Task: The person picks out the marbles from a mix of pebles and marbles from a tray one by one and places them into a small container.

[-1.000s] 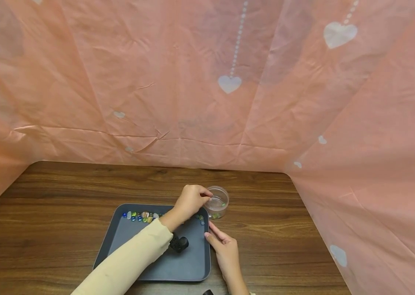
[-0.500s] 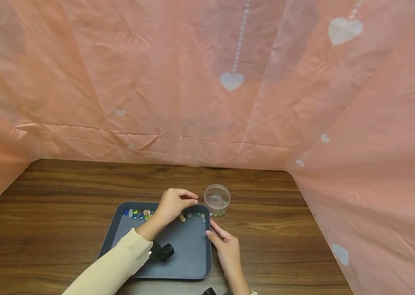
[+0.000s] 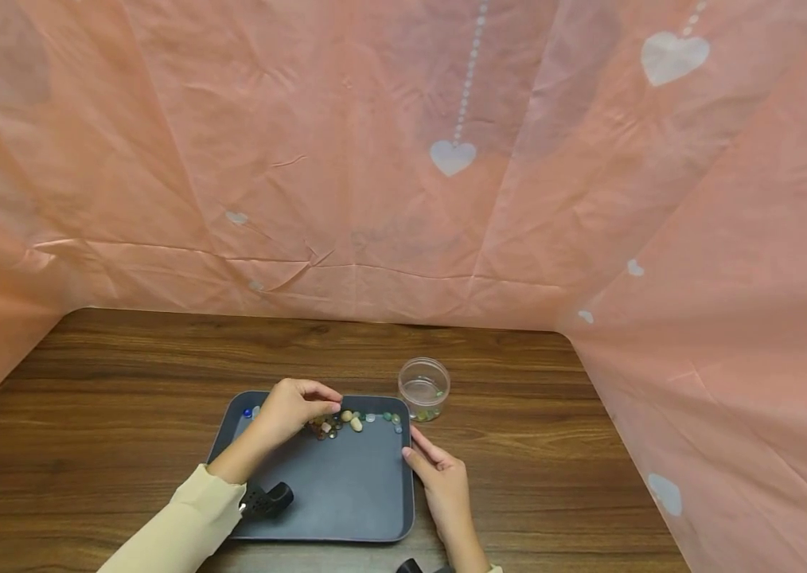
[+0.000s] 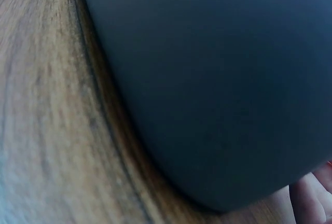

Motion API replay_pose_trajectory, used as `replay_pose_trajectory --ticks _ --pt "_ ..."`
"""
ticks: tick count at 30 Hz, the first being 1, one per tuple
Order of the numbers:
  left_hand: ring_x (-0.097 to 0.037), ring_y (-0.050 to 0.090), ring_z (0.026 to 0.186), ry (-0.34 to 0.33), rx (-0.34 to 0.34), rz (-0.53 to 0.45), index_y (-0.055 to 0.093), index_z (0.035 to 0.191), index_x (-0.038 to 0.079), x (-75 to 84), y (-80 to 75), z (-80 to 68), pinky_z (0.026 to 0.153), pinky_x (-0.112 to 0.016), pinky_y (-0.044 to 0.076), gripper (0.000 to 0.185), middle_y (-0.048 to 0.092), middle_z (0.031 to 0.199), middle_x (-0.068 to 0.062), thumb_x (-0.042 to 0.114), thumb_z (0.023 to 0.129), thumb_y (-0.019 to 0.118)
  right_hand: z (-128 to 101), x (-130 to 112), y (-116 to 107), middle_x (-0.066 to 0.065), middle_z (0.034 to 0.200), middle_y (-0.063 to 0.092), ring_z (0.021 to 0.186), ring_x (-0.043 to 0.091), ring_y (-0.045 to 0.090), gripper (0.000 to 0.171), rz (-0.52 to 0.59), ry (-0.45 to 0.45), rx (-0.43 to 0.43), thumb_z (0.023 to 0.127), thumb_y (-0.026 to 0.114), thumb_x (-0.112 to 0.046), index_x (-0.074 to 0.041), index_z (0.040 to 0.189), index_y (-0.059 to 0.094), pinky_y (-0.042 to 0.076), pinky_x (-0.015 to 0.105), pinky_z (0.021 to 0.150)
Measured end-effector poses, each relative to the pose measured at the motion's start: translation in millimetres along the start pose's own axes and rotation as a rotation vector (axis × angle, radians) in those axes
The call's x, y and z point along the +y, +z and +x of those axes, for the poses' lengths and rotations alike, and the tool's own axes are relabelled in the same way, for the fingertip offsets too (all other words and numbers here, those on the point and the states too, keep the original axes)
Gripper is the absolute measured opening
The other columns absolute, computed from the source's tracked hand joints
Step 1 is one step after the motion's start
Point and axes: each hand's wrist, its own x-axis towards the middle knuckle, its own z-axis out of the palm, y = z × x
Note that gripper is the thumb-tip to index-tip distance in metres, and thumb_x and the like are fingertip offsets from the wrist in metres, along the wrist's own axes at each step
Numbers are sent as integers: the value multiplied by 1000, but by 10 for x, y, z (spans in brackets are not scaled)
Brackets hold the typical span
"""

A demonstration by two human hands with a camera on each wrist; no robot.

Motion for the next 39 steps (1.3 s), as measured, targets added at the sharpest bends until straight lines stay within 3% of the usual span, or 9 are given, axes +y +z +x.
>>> replay_pose_trajectory --ticks 5,11,15,22,39 --pt "-22 73 66 -35 -23 -29 78 92 0 -96 -78 -68 62 -32 57 9 77 86 -14 4 84 76 -4 -5 -3 10 132 64 107 -4 64 43 -9 -1 10 89 75 -17 -5 129 66 53 16 84" --pt "-7 67 70 -12 -2 77 80 87 5 -161 -120 -106 62 -23 50 6 78 84 -8 7 81 79 -7 -13 -1 10 132 64 107 -5 64 43 -13 7 14 89 75 -18 -6 129 66 53 16 84" --pt "-5 65 69 -1 -24 108 80 86 5 -188 -106 -120 61 -23 49 6 78 81 -7 6 80 80 -12 -17 -2 9 131 64 107 -5 64 43 -18 14 21 89 75 -18 -7 129 66 53 16 83" --pt "-5 61 69 -2 -5 203 80 82 8 -185 -77 -132 60 -22 47 6 77 80 -3 7 77 83 -12 -24 0 10 132 64 105 -4 65 42 -16 11 17 89 74 -17 -7 129 66 54 17 82" --pt "-6 60 67 98 -55 346 77 77 7 -218 -48 -165 58 -21 48 8 75 77 -3 3 75 83 -3 -24 18 9 133 64 108 -6 63 43 -21 5 10 89 75 -17 -6 129 66 52 15 84"
